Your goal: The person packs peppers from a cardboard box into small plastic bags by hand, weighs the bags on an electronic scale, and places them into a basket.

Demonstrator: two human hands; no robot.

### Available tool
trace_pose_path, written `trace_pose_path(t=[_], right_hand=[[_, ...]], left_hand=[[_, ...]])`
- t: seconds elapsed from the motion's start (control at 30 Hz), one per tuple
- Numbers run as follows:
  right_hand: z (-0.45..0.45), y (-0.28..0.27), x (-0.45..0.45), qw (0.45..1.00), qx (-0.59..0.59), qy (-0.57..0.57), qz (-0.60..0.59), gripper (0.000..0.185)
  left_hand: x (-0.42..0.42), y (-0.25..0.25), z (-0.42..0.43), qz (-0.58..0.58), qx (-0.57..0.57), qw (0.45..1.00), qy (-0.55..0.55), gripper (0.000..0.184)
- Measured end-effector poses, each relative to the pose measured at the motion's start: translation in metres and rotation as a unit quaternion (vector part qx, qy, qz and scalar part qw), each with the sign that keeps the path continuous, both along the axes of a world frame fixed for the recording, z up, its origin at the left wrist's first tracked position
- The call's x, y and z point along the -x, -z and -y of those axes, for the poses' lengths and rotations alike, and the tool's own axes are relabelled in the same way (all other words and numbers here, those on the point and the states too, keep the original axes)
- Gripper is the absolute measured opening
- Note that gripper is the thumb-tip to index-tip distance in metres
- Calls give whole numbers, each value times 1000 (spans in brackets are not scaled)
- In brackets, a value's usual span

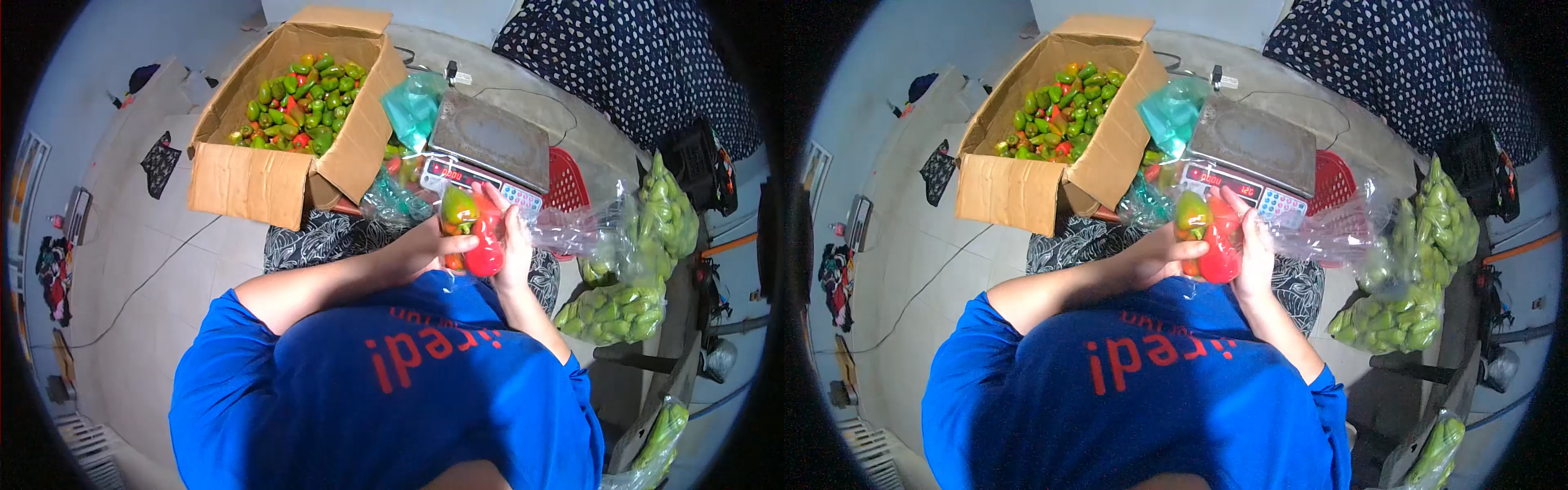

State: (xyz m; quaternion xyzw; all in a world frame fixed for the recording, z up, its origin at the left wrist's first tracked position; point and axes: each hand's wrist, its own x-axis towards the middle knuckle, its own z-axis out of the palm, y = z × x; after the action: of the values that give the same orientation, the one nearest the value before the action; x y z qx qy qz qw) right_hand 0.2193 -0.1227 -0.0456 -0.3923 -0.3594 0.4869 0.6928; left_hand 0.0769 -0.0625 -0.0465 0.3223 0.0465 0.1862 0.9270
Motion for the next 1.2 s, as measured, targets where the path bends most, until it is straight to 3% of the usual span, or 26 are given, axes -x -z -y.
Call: trace_pose_path(t=[0.1,0.13,0.27,0.37,0.47,0.57,0.67,0.77,0.83,0.87,0.97,1.0,1.1,1.17,1.2], right_hand=[[1,1,8,1000,25,19,1,53],[3,2,10,999,39,28,-4,52],[10,18,6,989,112,54,-77,36],[10,23,4,986,107,46,-123,34],[9,10,11,986,98,31,-128,31],[12,41,-8,979,148,-34,-133,30],[19,35,-4,968,175,-74,-161,37],[23,35,-4,969,164,-70,-171,39],[21,40,-8,974,145,-59,-161,39],[22,38,-7,981,147,-49,-117,40],[23,27,-4,987,134,-46,74,41],[23,27,-6,978,125,-44,164,42],[11,9,-12,960,65,-51,268,43],[0,-7,-22,957,48,-89,271,43],[-3,-18,-35,922,73,-135,355,40]], left_hand=[[3,4,-6,-94,-284,946,-124,61],[0,3,-1,-68,-259,945,-187,65],[13,-13,-7,-196,-450,858,-151,67],[11,-10,-9,-225,-441,858,-141,63],[6,10,-12,-167,-425,873,-169,55],[10,24,-16,-126,-339,927,-101,49],[18,22,-19,-180,-477,857,-78,45],[19,31,-16,-178,-425,886,-50,52],[18,30,-9,-201,-479,836,-179,59],[17,28,-6,-210,-502,803,-242,62],[16,17,-14,-157,-641,698,-277,70],[15,12,-16,-136,-653,687,-287,68],[8,-17,-23,-68,-687,635,-347,64],[0,-54,-32,-11,-704,574,-419,64],[-3,-74,-32,-13,-703,581,-410,61]])
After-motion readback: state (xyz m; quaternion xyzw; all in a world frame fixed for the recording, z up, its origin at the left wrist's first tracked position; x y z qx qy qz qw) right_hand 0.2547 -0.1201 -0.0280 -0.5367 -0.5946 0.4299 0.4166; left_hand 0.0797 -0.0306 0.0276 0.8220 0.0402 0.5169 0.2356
